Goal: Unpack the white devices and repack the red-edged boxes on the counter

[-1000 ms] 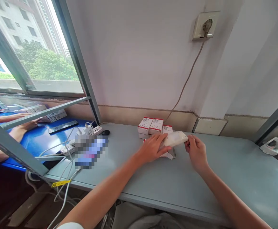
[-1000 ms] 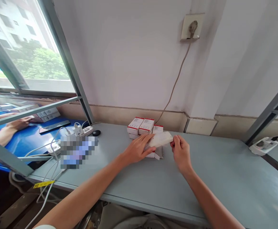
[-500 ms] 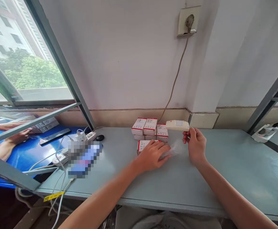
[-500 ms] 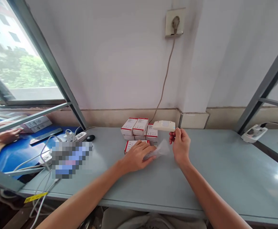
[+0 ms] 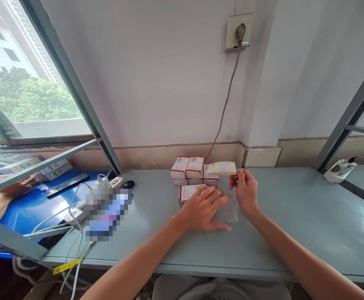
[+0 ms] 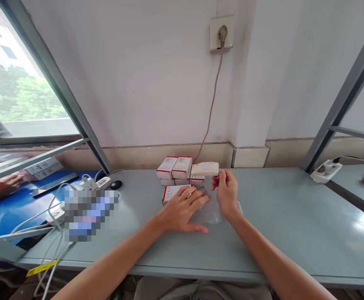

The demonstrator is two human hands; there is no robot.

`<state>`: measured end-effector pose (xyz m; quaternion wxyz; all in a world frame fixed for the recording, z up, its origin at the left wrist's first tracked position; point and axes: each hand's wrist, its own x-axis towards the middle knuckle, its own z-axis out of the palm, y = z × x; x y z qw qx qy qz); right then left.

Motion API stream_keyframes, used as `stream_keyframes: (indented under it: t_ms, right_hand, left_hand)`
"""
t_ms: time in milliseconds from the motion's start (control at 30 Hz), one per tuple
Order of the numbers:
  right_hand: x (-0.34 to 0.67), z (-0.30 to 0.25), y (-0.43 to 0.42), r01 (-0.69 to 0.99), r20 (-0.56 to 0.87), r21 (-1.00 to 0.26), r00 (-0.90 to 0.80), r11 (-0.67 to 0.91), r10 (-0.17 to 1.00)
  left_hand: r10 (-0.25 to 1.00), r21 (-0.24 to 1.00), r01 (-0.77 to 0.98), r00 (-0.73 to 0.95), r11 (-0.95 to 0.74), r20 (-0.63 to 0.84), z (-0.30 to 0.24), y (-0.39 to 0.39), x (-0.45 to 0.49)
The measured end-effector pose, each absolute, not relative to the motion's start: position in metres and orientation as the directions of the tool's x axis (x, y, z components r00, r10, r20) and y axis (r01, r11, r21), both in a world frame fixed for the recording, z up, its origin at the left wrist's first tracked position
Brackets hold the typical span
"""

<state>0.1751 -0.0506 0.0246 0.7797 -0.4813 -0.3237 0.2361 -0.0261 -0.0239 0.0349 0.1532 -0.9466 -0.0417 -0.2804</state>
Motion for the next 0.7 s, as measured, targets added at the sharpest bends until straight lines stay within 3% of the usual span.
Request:
stream_keyframes:
  t_ms: [133, 300, 400, 500, 700]
  right_hand:
    - [0.172, 0.034, -0.055, 0.055, 0.386, -0.900, 0.562, 0.432, 0.732]
    - [0.162, 0.046, -0.061, 0.117, 0.481, -0.876, 0.268, 0.467, 0.835]
    - [0.158, 0.045, -0.064, 0.132, 0.471, -0.880, 0.109, 0.457, 0.875]
    - [0.160, 0.040, -0.064, 0.259, 0.487, -0.843, 0.000, 0.471, 0.873]
    - [0.171, 0.041, -0.049, 0.615, 0.551, -0.587, -0.172, 0.526, 0.816]
  left_hand:
    - [0.019, -0.298, 0.307, 0.726, -0.904, 0.687, 0.039, -0.019, -0.031]
    - [0.143, -0.187, 0.516, 0.533, -0.836, 0.834, 0.045, -0.004, -0.035]
    - [0.179, -0.173, 0.464, 0.621, -0.869, 0.763, 0.053, 0.012, -0.046]
    - [0.230, -0.145, 0.465, 0.656, -0.873, 0.719, 0.058, 0.028, -0.059]
    - [0.208, -0.197, 0.479, 0.665, -0.855, 0.717, 0.054, 0.043, -0.069]
